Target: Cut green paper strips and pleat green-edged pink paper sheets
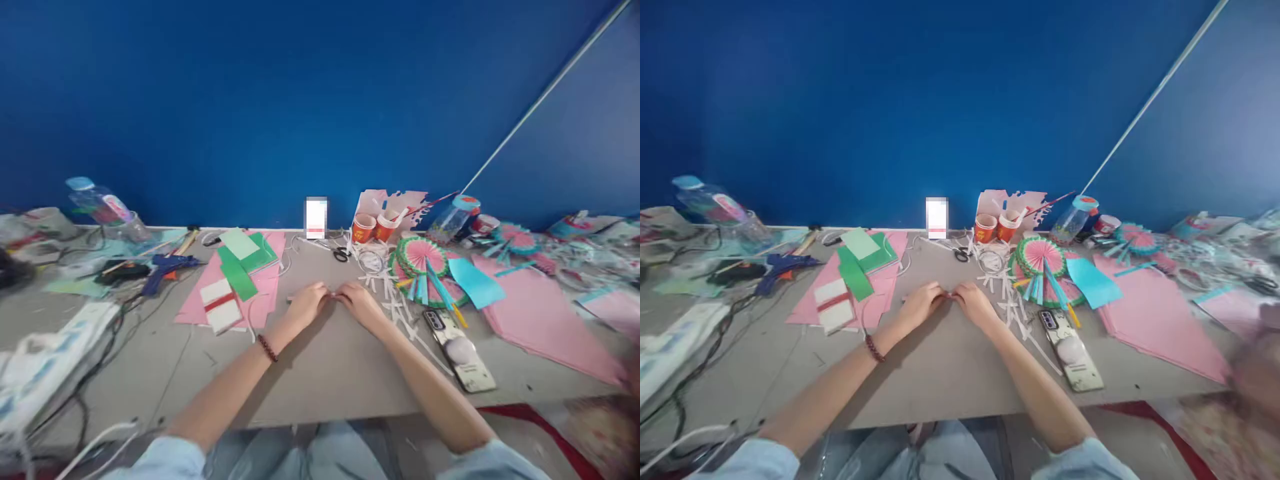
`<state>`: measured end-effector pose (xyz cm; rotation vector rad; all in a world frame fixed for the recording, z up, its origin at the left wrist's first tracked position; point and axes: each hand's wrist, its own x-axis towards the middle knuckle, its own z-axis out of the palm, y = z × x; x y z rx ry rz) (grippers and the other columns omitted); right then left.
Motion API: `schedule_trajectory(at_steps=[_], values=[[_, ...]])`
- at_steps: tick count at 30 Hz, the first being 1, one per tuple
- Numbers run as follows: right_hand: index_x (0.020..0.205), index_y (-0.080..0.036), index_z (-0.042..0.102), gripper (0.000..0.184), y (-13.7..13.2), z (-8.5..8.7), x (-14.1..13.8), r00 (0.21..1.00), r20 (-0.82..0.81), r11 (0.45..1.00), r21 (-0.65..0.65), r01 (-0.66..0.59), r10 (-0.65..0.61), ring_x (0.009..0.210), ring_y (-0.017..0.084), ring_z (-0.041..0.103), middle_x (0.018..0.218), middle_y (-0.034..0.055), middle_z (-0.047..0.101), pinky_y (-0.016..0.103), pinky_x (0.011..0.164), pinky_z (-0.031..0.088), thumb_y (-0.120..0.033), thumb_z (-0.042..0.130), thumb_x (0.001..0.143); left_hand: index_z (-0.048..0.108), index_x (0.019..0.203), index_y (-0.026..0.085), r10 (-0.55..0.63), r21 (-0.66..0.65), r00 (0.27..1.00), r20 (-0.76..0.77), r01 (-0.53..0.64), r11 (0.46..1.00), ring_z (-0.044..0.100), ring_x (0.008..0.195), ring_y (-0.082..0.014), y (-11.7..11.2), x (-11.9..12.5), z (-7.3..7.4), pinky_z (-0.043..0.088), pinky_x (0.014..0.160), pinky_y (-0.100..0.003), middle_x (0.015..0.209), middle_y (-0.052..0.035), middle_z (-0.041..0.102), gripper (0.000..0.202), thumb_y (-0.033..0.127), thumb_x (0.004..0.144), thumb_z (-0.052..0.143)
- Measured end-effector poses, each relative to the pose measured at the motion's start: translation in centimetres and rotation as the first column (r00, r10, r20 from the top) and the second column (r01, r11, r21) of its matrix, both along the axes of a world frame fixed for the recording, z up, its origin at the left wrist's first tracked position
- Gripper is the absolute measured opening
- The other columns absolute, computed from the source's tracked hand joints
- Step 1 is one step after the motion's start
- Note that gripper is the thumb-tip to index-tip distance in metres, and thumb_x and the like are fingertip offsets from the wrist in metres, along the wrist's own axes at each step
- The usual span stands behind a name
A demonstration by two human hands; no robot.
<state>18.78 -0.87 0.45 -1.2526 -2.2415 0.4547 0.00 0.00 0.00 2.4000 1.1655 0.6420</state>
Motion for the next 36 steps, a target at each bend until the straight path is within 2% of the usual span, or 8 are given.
schedule_trajectory(at_steps=[5, 9, 19, 28, 36], values=[[0.076, -0.016, 0.067, 0.011, 0.5, -0.6, 0.4, 0.99, -0.112, 0.996, -0.033, 0.083, -0.086, 0.075, 0.016, 0.059, 0.076, 0.0048, 0.065, 0.027, 0.072, 0.044, -0.016, 0.06, 0.084, 0.068, 0.084, 0.017, -0.008, -0.044, 0.996, 0.091, 0.012, 0.999, 0.06, 0.081, -0.0163, 1.0, -0.5, -0.1, 0.044, 0.075, -0.026, 0.085, -0.004, 0.063, 0.021, 0.025, 0.092, 0.049], [0.073, -0.016, 0.066, 0.008, 0.7, -0.5, 0.4, 0.98, -0.127, 0.984, -0.109, 0.141, -0.155, 0.068, 0.015, 0.058, 0.073, 0.0037, 0.065, 0.024, 0.065, 0.043, -0.017, 0.064, 0.08, 0.068, 0.084, 0.019, -0.011, -0.084, 0.991, 0.132, 0.022, 0.996, 0.061, 0.079, -0.0162, 1.3, -0.5, 0.0, 0.045, 0.073, -0.026, 0.083, -0.0036, 0.064, 0.021, 0.03, 0.091, 0.052], [0.069, -0.016, 0.07, 0.009, 1.1, 0.1, 0.4, 0.965, -0.141, 0.953, -0.242, 0.183, -0.221, 0.066, 0.014, 0.058, 0.07, 0.0036, 0.069, 0.024, 0.064, 0.042, -0.018, 0.064, 0.076, 0.068, 0.082, 0.019, 0.025, -0.085, 0.988, 0.152, -0.012, 0.996, 0.061, 0.077, -0.0169, 1.1, -0.2, 0.2, 0.044, 0.073, -0.026, 0.083, -0.004, 0.065, 0.019, 0.03, 0.089, 0.054], [0.072, -0.015, 0.072, 0.01, 1.1, 0.3, 0.2, 0.958, -0.114, 0.933, -0.284, 0.222, -0.263, 0.065, 0.015, 0.058, 0.069, 0.0039, 0.069, 0.023, 0.063, 0.042, -0.02, 0.064, 0.074, 0.067, 0.088, 0.019, -0.01, -0.05, 0.996, 0.086, 0.014, 0.999, 0.059, 0.075, -0.0143, 0.8, -0.1, 0.5, 0.043, 0.069, -0.024, 0.089, -0.0031, 0.062, 0.021, 0.023, 0.092, 0.047], [0.069, -0.015, 0.069, 0.008, 0.9, 0.9, 0.0, 0.956, -0.126, 0.93, -0.293, 0.22, -0.266, 0.064, 0.014, 0.057, 0.067, 0.0036, 0.067, 0.023, 0.062, 0.041, -0.02, 0.064, 0.073, 0.069, 0.099, 0.023, -0.074, 0.052, 0.995, -0.069, 0.077, 0.996, 0.059, 0.088, -0.0158, 0.4, -0.3, 0.4, 0.042, 0.078, -0.025, 0.097, -0.0034, 0.062, 0.028, 0.017, 0.093, 0.043]])
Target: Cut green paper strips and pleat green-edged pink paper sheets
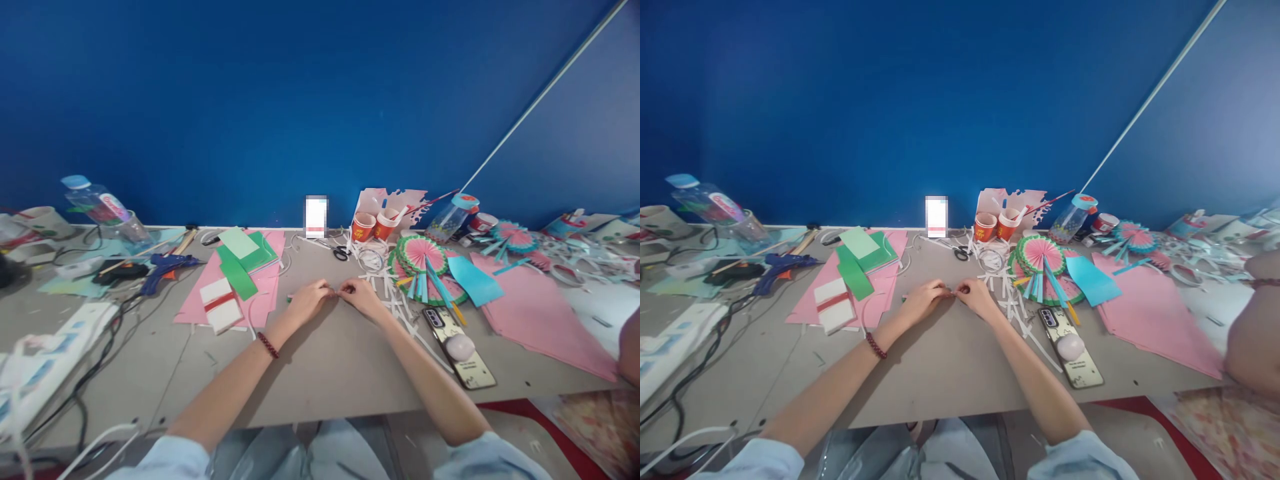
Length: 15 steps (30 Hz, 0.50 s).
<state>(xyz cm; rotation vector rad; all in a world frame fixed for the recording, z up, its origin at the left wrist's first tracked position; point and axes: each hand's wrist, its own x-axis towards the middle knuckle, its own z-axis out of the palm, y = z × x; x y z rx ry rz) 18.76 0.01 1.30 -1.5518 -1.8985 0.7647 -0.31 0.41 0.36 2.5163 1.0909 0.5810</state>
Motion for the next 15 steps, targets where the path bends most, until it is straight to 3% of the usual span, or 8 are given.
schedule_trajectory(at_steps=[6, 10, 15], values=[[0.07, -0.016, 0.066, 0.008, -0.03, -0.23, 0.06, 0.999, -0.048, 1.0, 0.009, 0.013, -0.012, 0.064, 0.014, 0.057, 0.067, 0.002, 0.064, 0.025, 0.064, 0.042, -0.022, 0.061, 0.073, 0.068, 0.107, 0.023, -0.025, 0.072, 0.994, -0.102, 0.032, 0.997, 0.056, 0.09, -0.0179, -0.19, -0.05, 0.09, 0.042, 0.079, -0.026, 0.095, -0.0052, 0.06, 0.032, 0.012, 0.092, 0.042], [0.079, -0.016, 0.066, 0.013, -0.08, -0.64, 0.23, 0.996, -0.08, 0.999, 0.008, 0.031, -0.031, 0.064, 0.014, 0.057, 0.069, 0.0016, 0.064, 0.025, 0.064, 0.043, -0.02, 0.054, 0.076, 0.068, 0.106, 0.023, -0.033, 0.037, 0.997, -0.063, 0.035, 0.999, 0.055, 0.09, -0.0181, -0.22, -0.08, 0.21, 0.042, 0.081, -0.027, 0.094, -0.0053, 0.059, 0.032, 0.013, 0.092, 0.04], [0.077, -0.016, 0.064, 0.009, -0.17, -0.94, -0.01, 0.997, -0.067, 0.998, 0.06, 0.027, -0.023, 0.063, 0.014, 0.056, 0.069, 0.0019, 0.063, 0.025, 0.063, 0.044, -0.024, 0.061, 0.074, 0.069, 0.104, 0.023, -0.034, 0.007, 0.999, -0.041, 0.034, 0.999, 0.055, 0.09, -0.018, -0.17, -0.1, 0.45, 0.042, 0.081, -0.028, 0.095, -0.0053, 0.061, 0.034, 0.011, 0.09, 0.039]])
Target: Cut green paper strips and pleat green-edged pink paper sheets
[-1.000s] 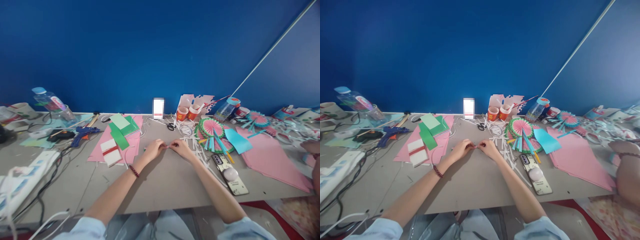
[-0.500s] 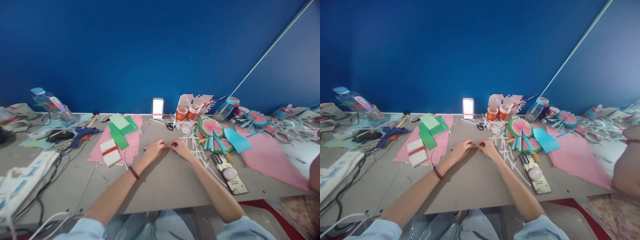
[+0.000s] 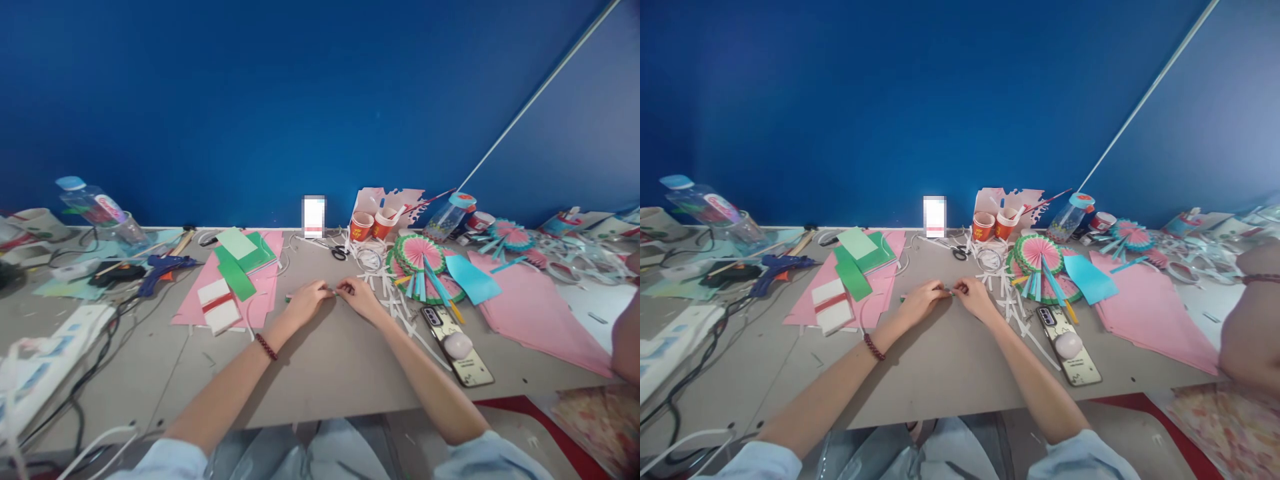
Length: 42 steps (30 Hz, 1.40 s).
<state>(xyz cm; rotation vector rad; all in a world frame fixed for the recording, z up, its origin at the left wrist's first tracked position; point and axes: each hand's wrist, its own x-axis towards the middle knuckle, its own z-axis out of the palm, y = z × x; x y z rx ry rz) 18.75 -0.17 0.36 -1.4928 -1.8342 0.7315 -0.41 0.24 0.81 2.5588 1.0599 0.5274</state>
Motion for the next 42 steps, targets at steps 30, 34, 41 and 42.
schedule_trajectory(at_steps=[30, 34, 41, 42], values=[[0.099, -0.018, 0.069, 0.037, -1.9, 1.1, 0.1, 0.889, 0.404, 0.915, 0.233, -0.329, 0.217, 0.099, 0.019, 0.058, 0.102, 0.0081, 0.066, 0.032, 0.09, 0.045, -0.001, 0.044, 0.08, 0.069, 0.082, 0.02, 0.13, -0.197, 0.942, 0.308, -0.07, 0.978, 0.06, 0.08, -0.0154, 1.6, 0.1, -1.8, 0.045, 0.077, -0.027, 0.084, -0.0026, 0.066, 0.013, 0.02, 0.086, 0.056], [0.102, -0.016, 0.069, 0.032, -2.4, 1.1, -0.5, 0.801, 0.573, 0.913, 0.214, -0.347, 0.17, 0.102, 0.021, 0.054, 0.105, 0.0115, 0.063, 0.035, 0.091, 0.046, -0.005, 0.045, 0.085, 0.069, 0.082, 0.019, 0.109, -0.184, 0.941, 0.321, -0.05, 0.982, 0.059, 0.08, -0.0152, 1.7, 0.0, -1.8, 0.045, 0.075, -0.027, 0.083, -0.0028, 0.066, 0.014, 0.021, 0.086, 0.056], [0.101, -0.014, 0.068, 0.026, -3.3, 1.2, -1.6, 0.729, 0.678, 0.91, 0.237, -0.342, 0.098, 0.106, 0.026, 0.051, 0.113, 0.0147, 0.059, 0.039, 0.093, 0.045, -0.007, 0.046, 0.087, 0.071, 0.08, 0.018, 0.117, -0.26, 0.94, 0.32, -0.031, 0.965, 0.058, 0.073, -0.014, 1.6, -0.8, -0.9, 0.045, 0.071, -0.026, 0.082, -0.0035, 0.066, 0.018, 0.032, 0.084, 0.061], [0.102, -0.013, 0.067, 0.026, -3.3, 1.3, -1.6, 0.731, 0.675, 0.907, 0.241, -0.344, 0.098, 0.105, 0.026, 0.052, 0.112, 0.0147, 0.06, 0.038, 0.093, 0.045, -0.007, 0.047, 0.086, 0.071, 0.08, 0.018, 0.118, -0.264, 0.939, 0.323, -0.031, 0.964, 0.058, 0.072, -0.0138, 1.6, -0.9, -0.9, 0.045, 0.071, -0.026, 0.082, -0.0035, 0.066, 0.018, 0.032, 0.084, 0.061]])
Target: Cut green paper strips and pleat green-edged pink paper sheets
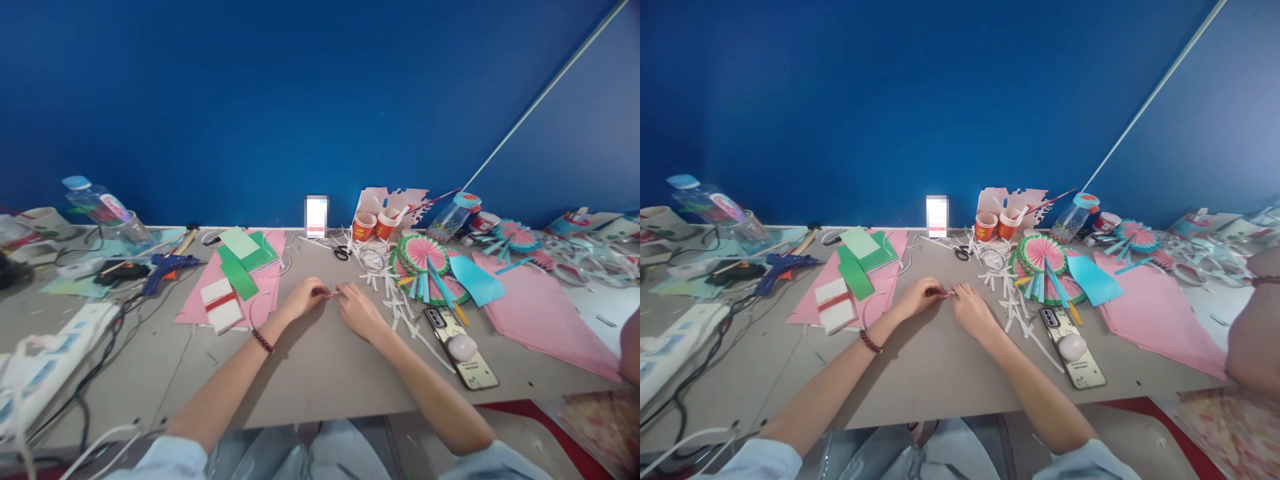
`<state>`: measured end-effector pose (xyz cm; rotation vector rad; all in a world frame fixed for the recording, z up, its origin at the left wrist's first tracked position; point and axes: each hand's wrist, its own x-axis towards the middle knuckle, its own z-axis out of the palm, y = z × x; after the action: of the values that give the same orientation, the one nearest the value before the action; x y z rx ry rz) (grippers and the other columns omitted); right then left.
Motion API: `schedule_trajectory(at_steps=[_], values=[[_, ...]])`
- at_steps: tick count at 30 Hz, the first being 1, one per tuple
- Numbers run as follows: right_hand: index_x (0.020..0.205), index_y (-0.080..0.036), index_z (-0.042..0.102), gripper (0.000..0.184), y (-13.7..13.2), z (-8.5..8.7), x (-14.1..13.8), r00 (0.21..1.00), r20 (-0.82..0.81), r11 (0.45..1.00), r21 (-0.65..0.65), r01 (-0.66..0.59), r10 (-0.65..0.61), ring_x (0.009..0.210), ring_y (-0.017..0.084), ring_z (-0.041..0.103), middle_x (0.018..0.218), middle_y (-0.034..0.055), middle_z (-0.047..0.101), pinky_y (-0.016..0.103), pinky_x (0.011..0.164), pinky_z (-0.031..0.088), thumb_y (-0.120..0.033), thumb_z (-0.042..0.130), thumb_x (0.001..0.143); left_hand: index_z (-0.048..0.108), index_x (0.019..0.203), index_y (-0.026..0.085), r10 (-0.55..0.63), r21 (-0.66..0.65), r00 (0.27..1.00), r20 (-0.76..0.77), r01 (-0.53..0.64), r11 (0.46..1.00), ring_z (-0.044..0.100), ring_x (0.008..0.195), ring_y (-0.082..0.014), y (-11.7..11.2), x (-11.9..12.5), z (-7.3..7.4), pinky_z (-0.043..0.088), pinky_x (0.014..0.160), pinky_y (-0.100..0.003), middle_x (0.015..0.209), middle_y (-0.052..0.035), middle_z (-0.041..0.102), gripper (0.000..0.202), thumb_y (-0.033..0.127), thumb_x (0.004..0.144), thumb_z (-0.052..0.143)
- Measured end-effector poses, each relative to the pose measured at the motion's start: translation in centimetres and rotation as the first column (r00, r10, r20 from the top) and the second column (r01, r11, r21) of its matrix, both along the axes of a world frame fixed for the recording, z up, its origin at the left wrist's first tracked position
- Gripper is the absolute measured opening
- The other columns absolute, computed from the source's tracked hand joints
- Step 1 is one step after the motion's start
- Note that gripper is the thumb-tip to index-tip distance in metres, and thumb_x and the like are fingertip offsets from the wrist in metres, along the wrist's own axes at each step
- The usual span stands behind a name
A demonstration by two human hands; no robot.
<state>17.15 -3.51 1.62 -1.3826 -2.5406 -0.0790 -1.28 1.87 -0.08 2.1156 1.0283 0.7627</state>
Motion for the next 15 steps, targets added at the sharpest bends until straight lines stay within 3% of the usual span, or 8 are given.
schedule_trajectory(at_steps=[7, 15], values=[[0.098, -0.015, 0.068, 0.025, 0.07, -0.29, 0.05, 0.999, -0.026, 0.999, 0.028, -0.032, 0.032, 0.095, 0.022, 0.056, 0.097, 0.0117, 0.066, 0.034, 0.088, 0.046, -0.008, 0.046, 0.088, 0.072, 0.078, 0.019, 0.038, -0.018, 0.999, -0.011, -0.038, 0.999, 0.056, 0.069, -0.0128, -0.01, 0.16, -0.07, 0.044, 0.067, -0.024, 0.081, -0.0033, 0.066, 0.015, 0.029, 0.083, 0.061], [0.103, -0.013, 0.066, 0.027, -0.1, -0.35, -0.36, 0.999, 0.015, 0.998, -0.053, 0.039, -0.038, 0.094, 0.022, 0.06, 0.097, 0.0121, 0.068, 0.032, 0.086, 0.047, -0.006, 0.045, 0.088, 0.07, 0.076, 0.018, 0.088, -0.071, 0.996, -0.006, -0.089, 0.994, 0.055, 0.067, -0.0128, 0.1, 0.29, -0.36, 0.043, 0.064, -0.024, 0.079, -0.0027, 0.064, 0.027, 0.045, 0.08, 0.064]])
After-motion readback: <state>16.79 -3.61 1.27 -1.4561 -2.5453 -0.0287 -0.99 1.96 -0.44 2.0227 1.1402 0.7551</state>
